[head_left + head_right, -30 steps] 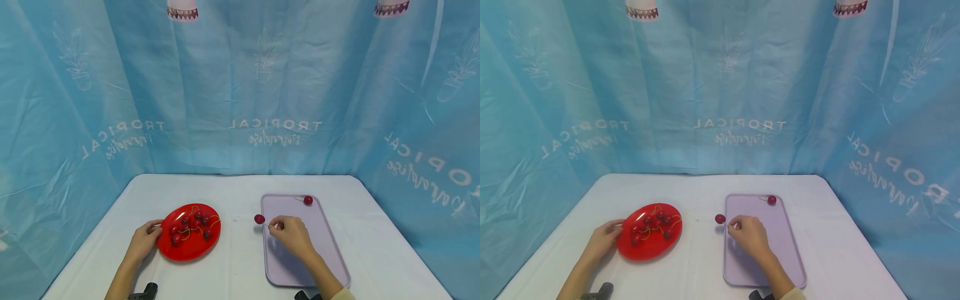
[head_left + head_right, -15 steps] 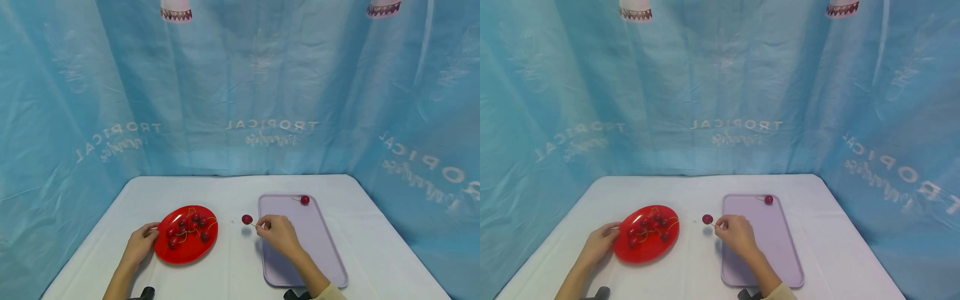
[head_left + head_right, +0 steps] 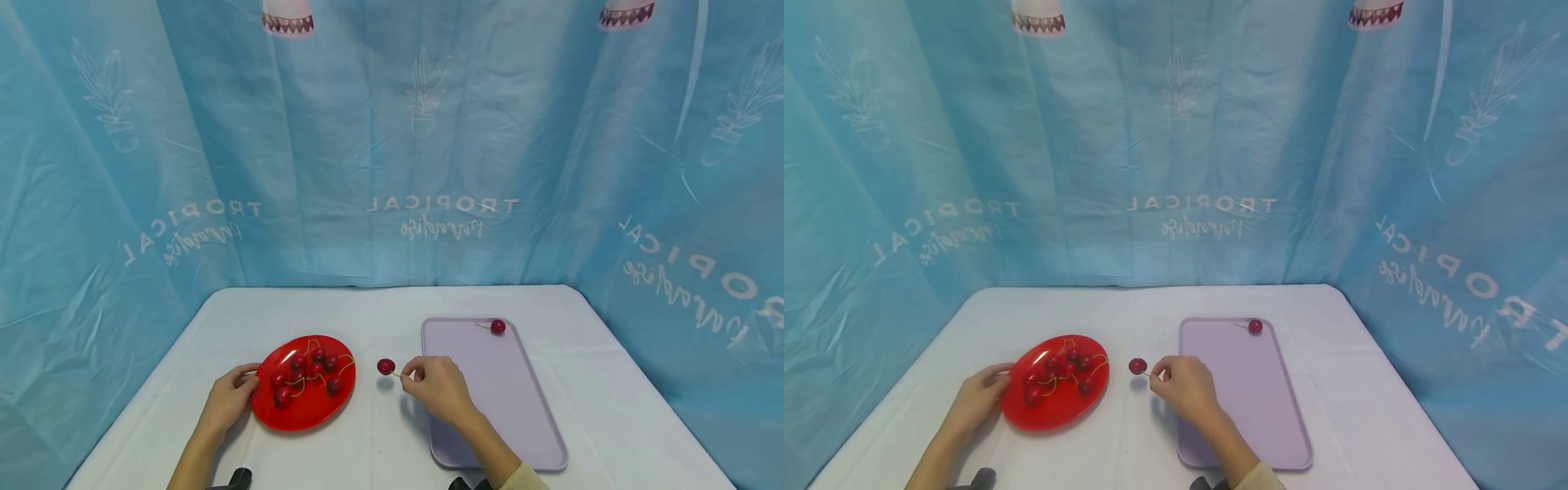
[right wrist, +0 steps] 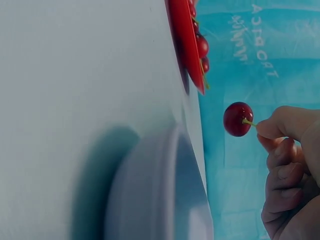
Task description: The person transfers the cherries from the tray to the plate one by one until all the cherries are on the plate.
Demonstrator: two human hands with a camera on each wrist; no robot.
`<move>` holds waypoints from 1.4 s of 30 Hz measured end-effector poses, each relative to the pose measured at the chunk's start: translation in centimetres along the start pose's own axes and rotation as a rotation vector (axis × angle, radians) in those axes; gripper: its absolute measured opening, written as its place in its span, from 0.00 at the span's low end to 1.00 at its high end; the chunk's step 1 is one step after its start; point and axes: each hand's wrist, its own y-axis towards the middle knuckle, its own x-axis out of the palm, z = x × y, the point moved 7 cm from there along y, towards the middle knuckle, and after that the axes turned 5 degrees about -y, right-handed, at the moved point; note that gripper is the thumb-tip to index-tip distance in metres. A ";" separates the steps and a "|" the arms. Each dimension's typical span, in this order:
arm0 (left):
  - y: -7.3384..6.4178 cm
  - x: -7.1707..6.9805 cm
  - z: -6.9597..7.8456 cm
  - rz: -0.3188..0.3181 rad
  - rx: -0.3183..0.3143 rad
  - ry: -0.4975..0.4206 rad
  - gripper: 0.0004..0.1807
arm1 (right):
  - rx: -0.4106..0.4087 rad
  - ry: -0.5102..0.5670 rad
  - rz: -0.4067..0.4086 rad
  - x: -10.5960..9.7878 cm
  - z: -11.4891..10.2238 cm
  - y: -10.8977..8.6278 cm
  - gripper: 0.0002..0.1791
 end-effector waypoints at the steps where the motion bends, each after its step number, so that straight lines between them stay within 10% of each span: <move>1: 0.0 0.0 0.0 0.000 0.004 -0.001 0.23 | -0.003 0.004 -0.001 0.2 -0.2 0.0 0.04; 42: -0.4 -0.5 0.2 -0.012 -0.001 -0.001 0.23 | -0.153 0.015 -0.163 7.6 -7.3 0.3 0.05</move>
